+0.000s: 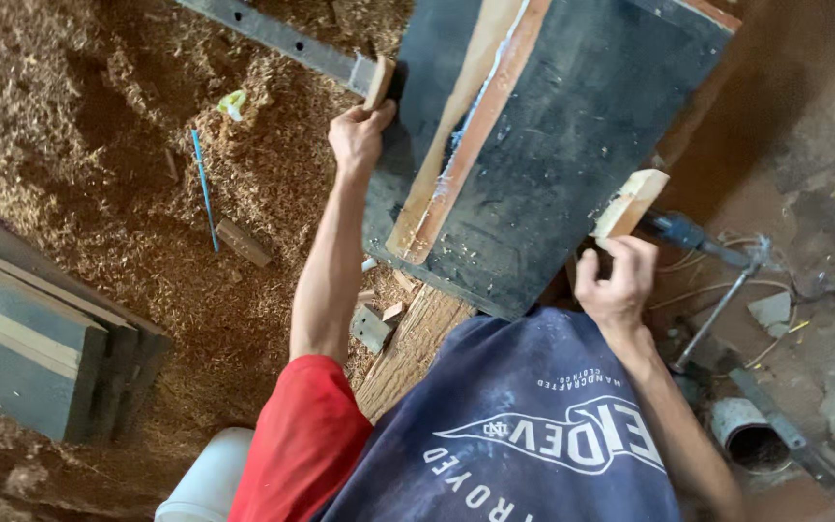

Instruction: The person secures a wooden plank to a dark board using a clamp, then uses a hammer to tap the plank into place. They then apply a white substance to the plank with a brush and place a metal bar across the plank.

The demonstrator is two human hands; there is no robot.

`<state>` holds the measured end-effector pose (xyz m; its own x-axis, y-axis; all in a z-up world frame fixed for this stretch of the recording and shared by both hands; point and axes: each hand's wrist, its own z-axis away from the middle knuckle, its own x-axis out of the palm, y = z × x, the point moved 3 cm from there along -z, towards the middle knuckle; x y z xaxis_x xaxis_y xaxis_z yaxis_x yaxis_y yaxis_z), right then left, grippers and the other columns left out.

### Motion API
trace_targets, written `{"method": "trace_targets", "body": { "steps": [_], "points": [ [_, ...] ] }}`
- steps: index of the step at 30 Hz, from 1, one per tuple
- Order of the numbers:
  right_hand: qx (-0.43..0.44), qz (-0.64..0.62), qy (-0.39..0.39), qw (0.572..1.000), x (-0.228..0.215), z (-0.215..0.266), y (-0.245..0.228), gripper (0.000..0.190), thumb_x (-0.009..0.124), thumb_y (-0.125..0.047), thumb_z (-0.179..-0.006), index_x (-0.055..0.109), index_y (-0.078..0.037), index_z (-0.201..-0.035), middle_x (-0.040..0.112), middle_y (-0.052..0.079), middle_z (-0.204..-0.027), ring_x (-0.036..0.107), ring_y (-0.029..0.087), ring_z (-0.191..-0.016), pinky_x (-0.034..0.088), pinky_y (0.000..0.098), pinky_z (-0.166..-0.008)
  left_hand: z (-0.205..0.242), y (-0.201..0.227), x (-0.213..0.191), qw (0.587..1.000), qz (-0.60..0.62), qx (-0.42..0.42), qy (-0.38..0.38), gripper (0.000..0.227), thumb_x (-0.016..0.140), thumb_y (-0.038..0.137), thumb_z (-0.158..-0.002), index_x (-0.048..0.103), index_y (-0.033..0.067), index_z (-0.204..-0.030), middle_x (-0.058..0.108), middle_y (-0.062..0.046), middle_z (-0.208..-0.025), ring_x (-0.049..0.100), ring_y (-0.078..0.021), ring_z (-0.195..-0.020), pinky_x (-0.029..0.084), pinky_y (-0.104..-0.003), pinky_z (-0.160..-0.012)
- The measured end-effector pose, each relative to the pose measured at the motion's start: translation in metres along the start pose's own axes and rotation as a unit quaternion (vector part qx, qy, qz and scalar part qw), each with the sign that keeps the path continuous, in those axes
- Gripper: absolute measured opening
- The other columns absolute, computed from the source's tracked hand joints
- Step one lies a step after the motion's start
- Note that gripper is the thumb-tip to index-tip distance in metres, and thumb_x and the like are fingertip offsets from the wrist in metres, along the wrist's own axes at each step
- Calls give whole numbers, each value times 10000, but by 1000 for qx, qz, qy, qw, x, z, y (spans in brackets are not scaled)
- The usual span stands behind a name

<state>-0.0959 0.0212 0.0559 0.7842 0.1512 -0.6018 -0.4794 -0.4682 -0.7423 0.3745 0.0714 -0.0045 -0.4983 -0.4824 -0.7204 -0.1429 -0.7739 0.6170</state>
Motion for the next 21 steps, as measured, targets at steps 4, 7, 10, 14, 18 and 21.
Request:
{"method": "trace_targets", "body": {
  "steps": [4, 7, 10, 14, 18, 21],
  "points": [
    [-79, -8, 3, 997, 32, -42, -42, 221, 749, 33, -893, 651, -11, -1086, 618, 159, -1073, 620, 338, -992, 553, 423, -852, 11, -3, 17, 989, 141, -16, 40, 434, 856, 387, -777, 830, 7, -983, 741, -44, -780, 608, -102, -681, 490, -289, -651],
    [-91, -19, -31, 995, 44, -59, -56, 229, 747, 15, -879, 648, -6, -1084, 616, 161, -1081, 630, 337, -996, 561, 421, -852, 7, -9, 14, 984, 170, -44, -4, 604, 816, 509, -766, 794, -18, -1060, 734, -97, -913, 626, -156, -828, 475, -329, -769],
    [-54, -52, -61, 995, 49, -59, -49, 217, 727, 20, -892, 647, 5, -1093, 614, 165, -1091, 638, 294, -948, 570, 381, -800, -2, -6, 4, 979, 188, -68, -37, 778, 764, 662, -764, 765, -17, -1144, 745, -121, -1095, 663, -180, -1054, 440, -327, -965],
    [42, -80, -80, 993, 39, -34, -18, 165, 711, 29, -932, 665, 4, -1089, 621, 157, -1074, 636, 214, -791, 551, 332, -692, 0, -1, 11, 963, 240, -121, -11, 854, 791, 677, -653, 789, -56, -1091, 755, -166, -1132, 678, -242, -1074, 464, -368, -994],
    [7, -5, -36, 999, 8, -3, -1, 159, 716, 41, -926, 661, -10, -1067, 626, 143, -1074, 634, 291, -959, 556, 384, -821, -7, -7, 10, 960, 250, -124, -8, 840, 825, 656, -633, 790, -57, -1075, 745, -159, -1130, 658, -232, -1066, 452, -373, -984],
    [10, 123, 36, 992, -26, 19, 20, 223, 720, 12, -918, 629, -20, -1119, 594, 194, -1113, 597, 359, -1085, 526, 470, -969, -6, -12, 8, 968, 230, -103, 2, 803, 807, 678, -666, 781, -23, -1058, 755, -140, -1077, 662, -212, -1013, 462, -353, -928]
  ]
}}
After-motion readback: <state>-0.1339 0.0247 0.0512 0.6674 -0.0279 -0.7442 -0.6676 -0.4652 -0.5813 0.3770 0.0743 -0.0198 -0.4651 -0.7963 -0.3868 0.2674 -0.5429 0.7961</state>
